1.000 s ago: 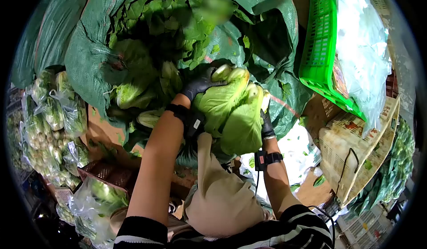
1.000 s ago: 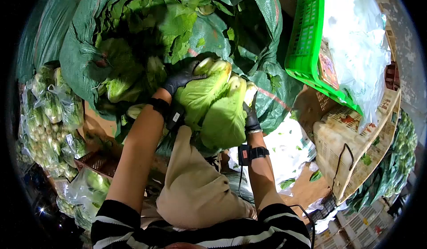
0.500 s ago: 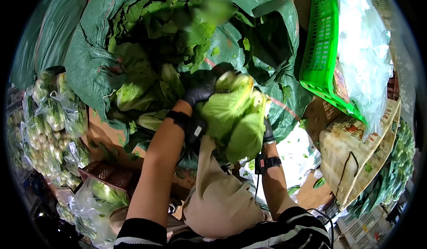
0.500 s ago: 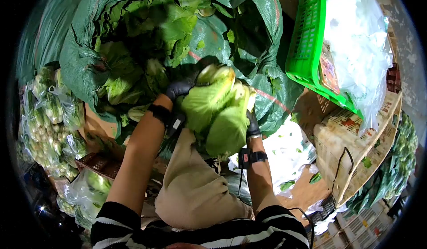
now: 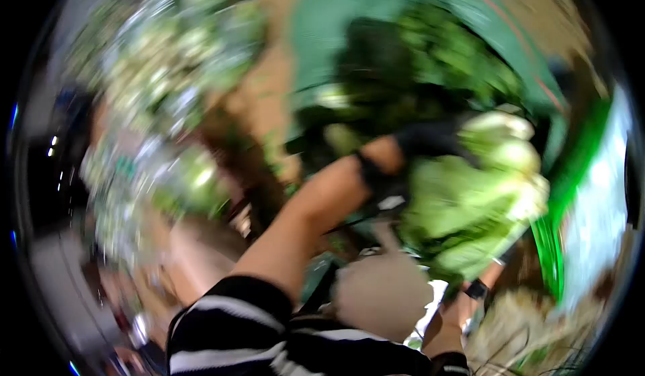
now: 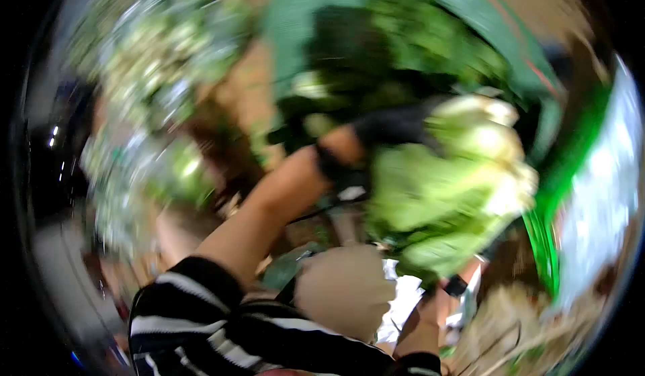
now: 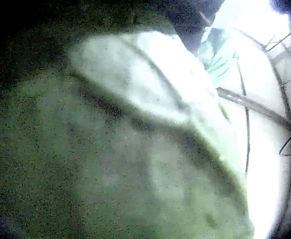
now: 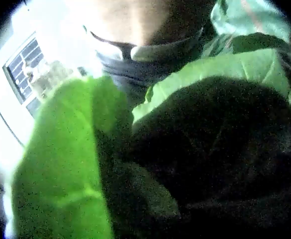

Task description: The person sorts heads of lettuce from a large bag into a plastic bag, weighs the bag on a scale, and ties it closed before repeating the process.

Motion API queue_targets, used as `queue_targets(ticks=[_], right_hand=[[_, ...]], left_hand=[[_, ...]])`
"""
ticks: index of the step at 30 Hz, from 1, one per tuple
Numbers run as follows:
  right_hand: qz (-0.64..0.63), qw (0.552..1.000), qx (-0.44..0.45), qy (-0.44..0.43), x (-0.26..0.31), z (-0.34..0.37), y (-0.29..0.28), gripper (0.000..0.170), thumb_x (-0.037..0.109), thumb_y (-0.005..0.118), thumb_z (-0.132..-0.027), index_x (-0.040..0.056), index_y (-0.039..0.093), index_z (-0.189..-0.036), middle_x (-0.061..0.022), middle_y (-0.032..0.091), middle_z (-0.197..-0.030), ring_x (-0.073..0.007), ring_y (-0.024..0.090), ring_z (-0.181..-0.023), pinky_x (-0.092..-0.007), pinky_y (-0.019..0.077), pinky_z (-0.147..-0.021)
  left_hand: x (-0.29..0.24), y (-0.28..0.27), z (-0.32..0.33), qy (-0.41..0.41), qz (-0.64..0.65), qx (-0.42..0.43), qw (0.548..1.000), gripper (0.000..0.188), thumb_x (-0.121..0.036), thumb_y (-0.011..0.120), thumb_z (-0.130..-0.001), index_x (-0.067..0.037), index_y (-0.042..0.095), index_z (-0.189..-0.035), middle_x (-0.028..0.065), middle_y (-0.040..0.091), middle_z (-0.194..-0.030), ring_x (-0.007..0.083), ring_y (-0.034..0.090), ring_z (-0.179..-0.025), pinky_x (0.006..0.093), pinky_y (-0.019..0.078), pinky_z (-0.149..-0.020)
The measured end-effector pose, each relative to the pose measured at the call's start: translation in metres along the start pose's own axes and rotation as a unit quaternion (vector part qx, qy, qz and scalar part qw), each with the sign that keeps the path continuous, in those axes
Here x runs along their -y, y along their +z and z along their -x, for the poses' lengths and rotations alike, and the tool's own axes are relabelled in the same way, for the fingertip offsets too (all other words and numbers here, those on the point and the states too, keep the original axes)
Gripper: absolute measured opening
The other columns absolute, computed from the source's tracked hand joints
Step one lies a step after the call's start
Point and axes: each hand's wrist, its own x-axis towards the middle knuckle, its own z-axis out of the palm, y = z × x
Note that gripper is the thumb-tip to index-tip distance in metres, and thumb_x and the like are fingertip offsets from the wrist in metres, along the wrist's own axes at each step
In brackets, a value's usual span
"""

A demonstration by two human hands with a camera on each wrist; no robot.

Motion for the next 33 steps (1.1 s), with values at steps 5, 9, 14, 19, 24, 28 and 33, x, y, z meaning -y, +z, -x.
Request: queue_targets(ticks=[5,9,14,19,24,28,33], right_hand=[[0.047,0.983,0.103,-0.143,0.092,-0.03,0.091,0.049,0.019,0.055,-0.077,0.0038,0.038,-0.12,-0.012,0.045,-0.114,-0.0213,0.048,-0.099,-0.0315,0.0393,-0.085],[0.042,0.948,0.176,-0.262,0.175,0.001,0.185,0.049,0.017,0.055,-0.076,0.0045,0.038,-0.121,-0.0122,0.043,-0.116,-0.0218,0.046,-0.1,-0.0318,0.0383,-0.086],[-0.021,0.888,0.323,-0.325,0.2,0.112,0.33,0.05,0.014,0.055,-0.076,0.0052,0.037,-0.122,-0.0124,0.041,-0.118,-0.0223,0.045,-0.102,-0.0321,0.0372,-0.087],[-0.118,0.823,0.528,-0.171,0.123,0.238,0.481,0.051,0.012,0.055,-0.076,0.006,0.036,-0.123,-0.0127,0.038,-0.121,-0.0229,0.043,-0.104,-0.0324,0.036,-0.089],[-0.132,0.79,0.597,0.043,-0.013,0.333,0.584,0.052,0.009,0.055,-0.076,0.0068,0.035,-0.124,-0.0129,0.036,-0.123,-0.0234,0.042,-0.106,-0.0327,0.0348,-0.09],[-0.015,0.791,0.543,-0.281,-0.177,0.325,0.583,0.057,-0.001,0.053,-0.073,0.0124,0.035,-0.125,-0.0192,0.033,-0.125,-0.0286,0.044,-0.105,-0.036,0.0389,-0.088],[-0.04,0.847,0.525,0.072,-0.25,0.318,0.556,0.05,-0.006,0.038,-0.08,0.0081,0.03,-0.127,-0.02,0.028,-0.13,-0.0275,0.036,-0.115,-0.0355,0.0315,-0.094]], left_hand=[[-0.15,0.031,0.075,0.054,-0.202,-0.143,0.967,0.083,-0.023,0.084,-0.044,-0.001,0.04,-0.111,0.0094,0.052,-0.1,0.0168,0.047,-0.095,0.0291,0.0392,-0.082],[-0.262,0.081,0.155,0.239,-0.234,-0.219,0.917,0.094,-0.022,0.084,-0.04,0.0,0.033,-0.116,0.0104,0.049,-0.107,0.0178,0.045,-0.099,0.029,0.0374,-0.085],[-0.339,0.145,0.335,0.264,-0.35,-0.421,0.794,0.09,-0.02,0.08,-0.045,0.001,0.032,-0.119,0.011,0.047,-0.111,0.0177,0.044,-0.101,0.0293,0.0362,-0.087],[-0.385,0.183,0.49,0.153,-0.274,-0.567,0.762,0.079,-0.019,0.075,-0.053,0.001,0.035,-0.118,0.0108,0.049,-0.109,0.018,0.045,-0.101,0.0291,0.0363,-0.087],[-0.42,0.15,0.58,0.059,-0.13,-0.63,0.763,0.067,-0.018,0.07,-0.06,0.001,0.038,-0.116,0.0107,0.05,-0.107,0.0183,0.046,-0.1,0.0288,0.0364,-0.087],[-0.415,0.074,0.621,-0.011,-0.015,-0.622,0.782,0.058,-0.017,0.066,-0.066,0.001,0.041,-0.115,0.0106,0.051,-0.106,0.0186,0.047,-0.099,0.0285,0.0365,-0.086],[-0.362,-0.022,0.653,-0.125,0.088,-0.583,0.798,0.047,-0.016,0.061,-0.073,0.001,0.044,-0.114,0.0104,0.053,-0.105,0.0189,0.048,-0.098,0.0283,0.0366,-0.086]])
